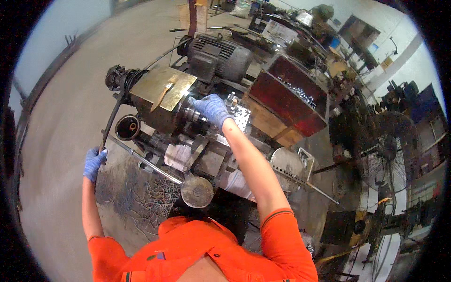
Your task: The person operates a metal lathe machine. They insert a metal rod, manipulate levers and handles to machine the part, and then place the finished metal piece into a large circular container on the floor.
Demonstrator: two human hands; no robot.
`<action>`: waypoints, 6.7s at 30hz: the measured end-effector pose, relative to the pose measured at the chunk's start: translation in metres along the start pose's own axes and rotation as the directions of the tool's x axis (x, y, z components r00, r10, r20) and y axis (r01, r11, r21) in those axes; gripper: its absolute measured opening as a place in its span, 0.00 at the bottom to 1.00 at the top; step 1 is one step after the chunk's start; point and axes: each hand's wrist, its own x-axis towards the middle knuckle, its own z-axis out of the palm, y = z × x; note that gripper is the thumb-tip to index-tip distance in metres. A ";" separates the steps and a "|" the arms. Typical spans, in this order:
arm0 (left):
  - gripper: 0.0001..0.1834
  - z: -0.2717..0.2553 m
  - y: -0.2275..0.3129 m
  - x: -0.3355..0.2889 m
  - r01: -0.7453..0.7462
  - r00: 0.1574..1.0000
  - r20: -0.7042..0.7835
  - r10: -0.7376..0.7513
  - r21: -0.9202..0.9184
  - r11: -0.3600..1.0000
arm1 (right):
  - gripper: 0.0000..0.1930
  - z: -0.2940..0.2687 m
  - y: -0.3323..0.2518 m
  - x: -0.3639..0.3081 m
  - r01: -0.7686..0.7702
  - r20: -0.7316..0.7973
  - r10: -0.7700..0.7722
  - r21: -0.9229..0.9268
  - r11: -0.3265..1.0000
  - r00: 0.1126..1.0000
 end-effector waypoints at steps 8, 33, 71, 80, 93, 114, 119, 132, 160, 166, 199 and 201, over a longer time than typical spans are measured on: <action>0.21 -0.028 -0.018 -0.103 0.227 0.973 -0.189 -0.135 0.650 0.725 | 0.30 0.010 0.000 -0.010 0.004 -0.028 -0.004 0.006 1.000 1.000; 0.18 -0.052 0.045 0.021 -0.205 0.849 -0.276 0.449 0.611 0.764 | 0.09 -0.011 0.018 -0.089 0.397 -0.466 -0.401 -0.113 0.911 0.788; 0.12 0.195 0.210 -0.045 -0.777 0.551 0.043 0.833 0.391 0.494 | 0.06 0.044 0.235 -0.351 -0.115 -0.440 0.279 0.363 0.925 0.854; 0.12 0.132 0.218 -0.005 -0.724 0.483 -0.262 0.835 0.416 0.550 | 0.06 0.027 0.222 -0.338 -0.071 -0.459 0.271 0.407 0.911 0.846; 0.19 0.082 0.098 -0.011 -0.341 0.868 -0.446 0.218 -0.214 0.915 | 0.07 0.002 0.237 -0.359 -0.201 -0.538 0.413 0.408 0.890 0.735; 0.20 0.185 -0.074 0.091 -0.721 0.691 0.691 0.214 0.635 0.278 | 0.15 -0.042 0.241 -0.398 -0.345 -0.628 0.406 0.224 0.912 0.664; 0.20 0.158 -0.111 0.105 -0.627 0.778 0.603 0.178 0.731 0.268 | 0.19 -0.105 0.271 -0.392 -0.445 -0.666 0.456 0.203 0.872 0.590; 0.20 0.059 -0.082 0.078 0.207 0.952 0.250 -0.174 -0.111 0.972 | 0.28 -0.183 0.422 -0.379 -0.850 -0.545 0.655 -0.395 0.350 0.523; 0.11 0.151 -0.018 0.102 -0.044 0.846 -0.279 -0.455 -0.886 0.462 | 0.20 -0.050 0.441 -0.653 -0.975 -0.644 0.732 -0.140 0.174 0.223; 0.10 0.154 -0.015 0.095 -0.101 0.814 -0.363 -0.454 -0.857 0.505 | 0.19 -0.046 0.404 -0.633 -0.979 -0.696 0.694 -0.077 0.186 0.187; 0.10 0.161 -0.006 0.079 -0.034 0.866 -0.252 -0.431 -0.891 0.453 | 0.23 -0.031 0.420 -0.647 -0.990 -0.643 0.760 0.026 0.137 0.088; 0.10 0.160 -0.006 0.079 -0.035 0.862 -0.255 -0.438 -0.892 0.450 | 0.24 -0.033 0.406 -0.636 -0.994 -0.636 0.769 0.032 0.108 0.063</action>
